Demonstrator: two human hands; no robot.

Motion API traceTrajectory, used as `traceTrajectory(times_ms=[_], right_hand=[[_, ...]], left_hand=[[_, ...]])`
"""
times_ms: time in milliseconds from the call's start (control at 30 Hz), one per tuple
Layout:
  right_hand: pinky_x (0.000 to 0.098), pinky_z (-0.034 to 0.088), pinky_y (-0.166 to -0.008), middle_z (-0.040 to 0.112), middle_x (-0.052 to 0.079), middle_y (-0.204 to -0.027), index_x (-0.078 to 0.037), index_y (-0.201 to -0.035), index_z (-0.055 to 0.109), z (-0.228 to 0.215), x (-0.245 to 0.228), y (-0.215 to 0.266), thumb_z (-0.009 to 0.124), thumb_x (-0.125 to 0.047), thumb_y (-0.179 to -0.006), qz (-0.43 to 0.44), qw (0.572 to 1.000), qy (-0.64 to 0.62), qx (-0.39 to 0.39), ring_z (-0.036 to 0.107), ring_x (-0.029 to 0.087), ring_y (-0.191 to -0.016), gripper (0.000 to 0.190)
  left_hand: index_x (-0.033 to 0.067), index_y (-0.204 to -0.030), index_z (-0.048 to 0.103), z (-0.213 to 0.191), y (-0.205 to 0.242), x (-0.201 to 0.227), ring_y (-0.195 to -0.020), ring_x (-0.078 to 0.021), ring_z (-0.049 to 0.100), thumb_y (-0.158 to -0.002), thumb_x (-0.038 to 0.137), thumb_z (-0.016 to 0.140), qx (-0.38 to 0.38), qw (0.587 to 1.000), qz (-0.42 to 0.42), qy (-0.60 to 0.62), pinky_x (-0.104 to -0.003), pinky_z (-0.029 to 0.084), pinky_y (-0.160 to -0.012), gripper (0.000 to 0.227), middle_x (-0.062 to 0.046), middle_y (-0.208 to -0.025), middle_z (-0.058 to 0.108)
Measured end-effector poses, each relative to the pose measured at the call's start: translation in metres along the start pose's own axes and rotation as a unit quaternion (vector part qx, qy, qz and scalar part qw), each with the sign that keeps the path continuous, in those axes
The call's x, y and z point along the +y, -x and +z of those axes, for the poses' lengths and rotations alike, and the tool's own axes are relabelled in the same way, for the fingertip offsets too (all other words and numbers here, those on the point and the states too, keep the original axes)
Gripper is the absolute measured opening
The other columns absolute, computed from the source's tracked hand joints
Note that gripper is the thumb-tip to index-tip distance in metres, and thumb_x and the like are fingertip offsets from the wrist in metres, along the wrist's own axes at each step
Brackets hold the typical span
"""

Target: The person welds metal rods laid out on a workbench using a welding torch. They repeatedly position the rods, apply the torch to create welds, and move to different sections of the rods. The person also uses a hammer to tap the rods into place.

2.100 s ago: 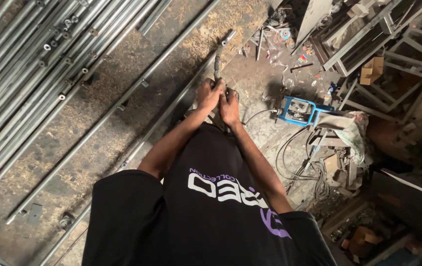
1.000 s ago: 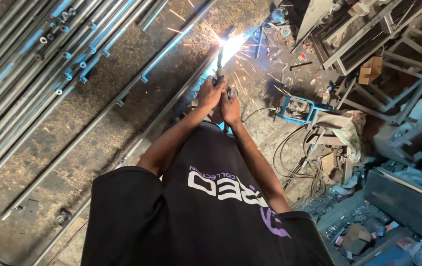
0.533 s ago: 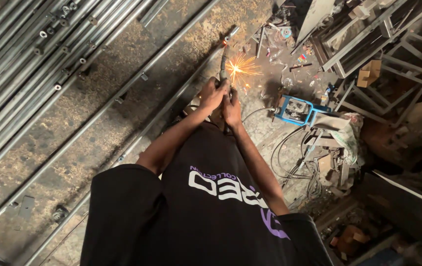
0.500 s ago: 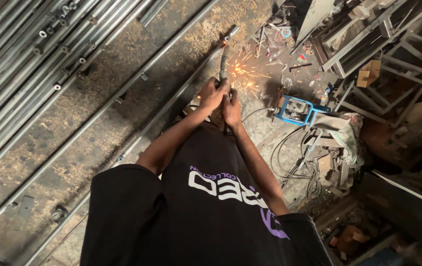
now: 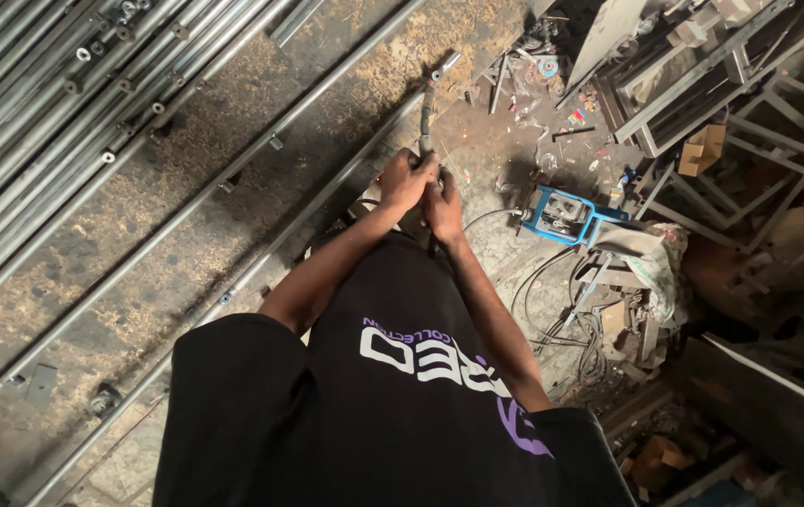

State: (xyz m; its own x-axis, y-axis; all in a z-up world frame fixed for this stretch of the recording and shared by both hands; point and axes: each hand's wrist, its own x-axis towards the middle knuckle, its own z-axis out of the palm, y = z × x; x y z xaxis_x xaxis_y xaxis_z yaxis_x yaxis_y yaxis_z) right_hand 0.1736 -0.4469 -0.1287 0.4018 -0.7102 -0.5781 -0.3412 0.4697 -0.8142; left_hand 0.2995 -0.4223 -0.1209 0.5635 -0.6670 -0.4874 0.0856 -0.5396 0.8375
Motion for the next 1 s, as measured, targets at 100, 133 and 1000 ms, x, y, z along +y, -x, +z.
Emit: traceTrajectory(times_ms=[100,133,1000], right_hand=[[0.0273,0.037,-0.04,0.05,0.0,-0.068,-0.005,-0.137,0.047,-0.016,-0.01,0.01,0.054,-0.033,-0.106,0.005,0.997,-0.076,-0.007,0.044,0.009,-0.048,0.042],[0.0273,0.037,-0.04,0.05,0.0,-0.068,-0.005,-0.137,0.047,-0.021,-0.03,0.016,0.054,-0.033,-0.106,0.005,0.997,-0.074,-0.009,0.044,0.009,-0.048,0.042],[0.0325,0.039,-0.048,0.059,0.004,-0.076,-0.014,-0.101,0.06,-0.286,-0.144,-0.2,0.041,-0.048,-0.107,0.149,0.905,-0.311,-0.249,0.048,0.016,-0.053,0.04]], left_hand=[[0.0036,-0.095,0.067,-0.003,0.005,0.014,-0.074,-0.0255,0.073,-0.086,0.06,0.069,-0.024,0.997,0.047,-0.052,-0.041,0.056,-0.066,0.057,-0.013,-0.085,0.077],[0.0036,-0.095,0.067,0.005,0.001,0.007,-0.074,-0.0255,0.073,-0.086,0.06,0.069,-0.022,0.997,0.046,-0.051,-0.041,0.056,-0.066,0.057,-0.013,-0.085,0.077],[0.0076,-0.102,0.075,0.2,0.1,0.082,-0.088,-0.0399,0.07,-0.096,0.052,0.062,-0.022,0.992,0.038,-0.116,-0.048,0.055,-0.077,0.046,-0.02,-0.091,0.073]])
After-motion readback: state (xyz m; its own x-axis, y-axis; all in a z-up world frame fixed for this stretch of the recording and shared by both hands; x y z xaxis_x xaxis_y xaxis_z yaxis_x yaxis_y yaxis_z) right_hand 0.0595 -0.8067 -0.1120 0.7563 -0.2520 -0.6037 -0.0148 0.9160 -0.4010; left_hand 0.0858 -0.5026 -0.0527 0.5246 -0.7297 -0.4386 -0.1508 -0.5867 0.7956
